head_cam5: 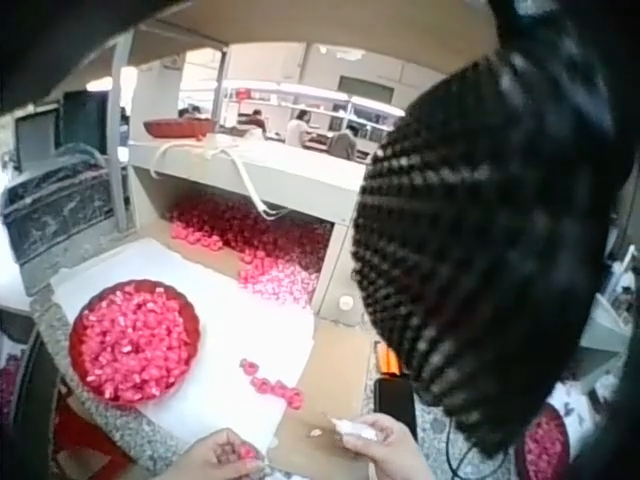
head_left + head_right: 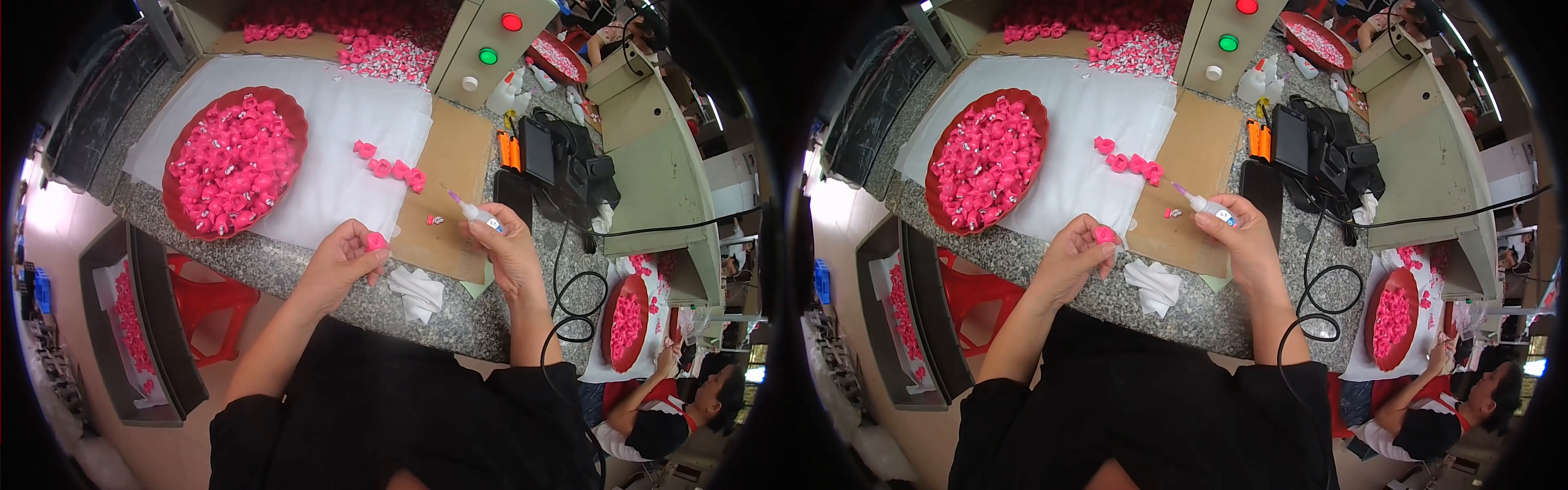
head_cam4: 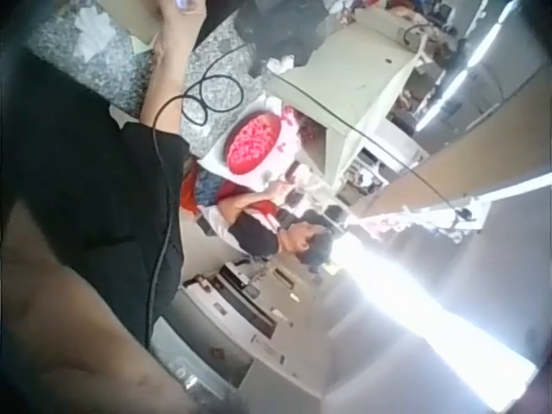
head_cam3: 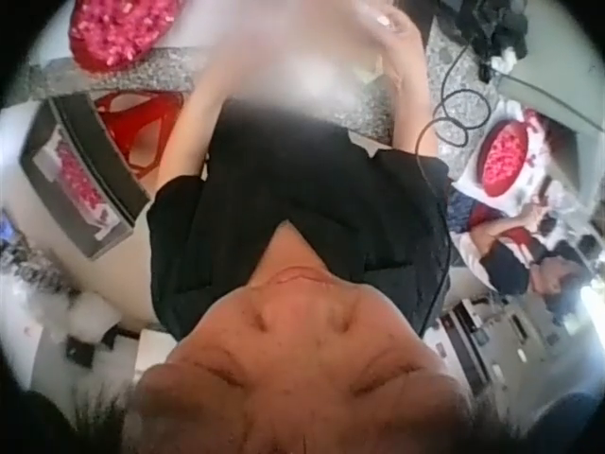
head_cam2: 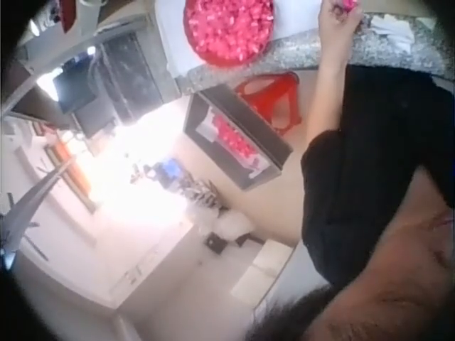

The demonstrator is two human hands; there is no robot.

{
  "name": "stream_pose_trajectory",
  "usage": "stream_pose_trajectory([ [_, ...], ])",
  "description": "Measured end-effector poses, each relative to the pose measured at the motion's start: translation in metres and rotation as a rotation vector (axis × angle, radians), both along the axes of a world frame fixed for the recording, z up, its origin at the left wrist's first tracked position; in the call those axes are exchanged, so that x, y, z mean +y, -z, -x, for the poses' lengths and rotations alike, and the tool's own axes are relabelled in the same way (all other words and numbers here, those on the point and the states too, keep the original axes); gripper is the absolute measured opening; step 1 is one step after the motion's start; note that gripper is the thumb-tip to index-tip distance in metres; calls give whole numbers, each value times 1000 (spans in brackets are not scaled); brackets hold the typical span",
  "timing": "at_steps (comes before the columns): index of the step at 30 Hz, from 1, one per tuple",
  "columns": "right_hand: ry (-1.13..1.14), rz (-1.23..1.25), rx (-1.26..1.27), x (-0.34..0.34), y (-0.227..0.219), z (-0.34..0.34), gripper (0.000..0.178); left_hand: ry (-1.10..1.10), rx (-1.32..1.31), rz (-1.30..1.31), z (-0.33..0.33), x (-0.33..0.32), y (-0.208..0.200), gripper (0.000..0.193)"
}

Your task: The person applies glue from a bottle onto plastic toy pieces, attaches small decorative components to them by hand, and retrieves additional parts from a heating chamber.

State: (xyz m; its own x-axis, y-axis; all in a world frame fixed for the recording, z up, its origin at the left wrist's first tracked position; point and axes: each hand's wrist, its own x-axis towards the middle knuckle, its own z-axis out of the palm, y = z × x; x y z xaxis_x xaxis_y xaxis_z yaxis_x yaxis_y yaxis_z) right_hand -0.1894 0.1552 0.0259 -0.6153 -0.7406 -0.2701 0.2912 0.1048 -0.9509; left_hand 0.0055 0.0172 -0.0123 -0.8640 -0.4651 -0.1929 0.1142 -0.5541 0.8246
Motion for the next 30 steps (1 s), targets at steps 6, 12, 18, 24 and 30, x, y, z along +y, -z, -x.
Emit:
stream_pose_trajectory([
  [6,-45,8,1,0,0,0,26,2,20,-46,-1,4,4,13],
  [12,-121,-98,128,-4,-4,-9,23,-31,31,-48,2,8,-1,22],
  [18,24,-269,39,-14,5,-16,25,41,40,-2,-1,5,7,31],
  [24,40,-523,287,-37,18,-17,19,50,65,16,-2,7,10,33],
  [30,-51,-618,435,-50,18,-8,19,67,90,-18,-3,6,8,34],
])
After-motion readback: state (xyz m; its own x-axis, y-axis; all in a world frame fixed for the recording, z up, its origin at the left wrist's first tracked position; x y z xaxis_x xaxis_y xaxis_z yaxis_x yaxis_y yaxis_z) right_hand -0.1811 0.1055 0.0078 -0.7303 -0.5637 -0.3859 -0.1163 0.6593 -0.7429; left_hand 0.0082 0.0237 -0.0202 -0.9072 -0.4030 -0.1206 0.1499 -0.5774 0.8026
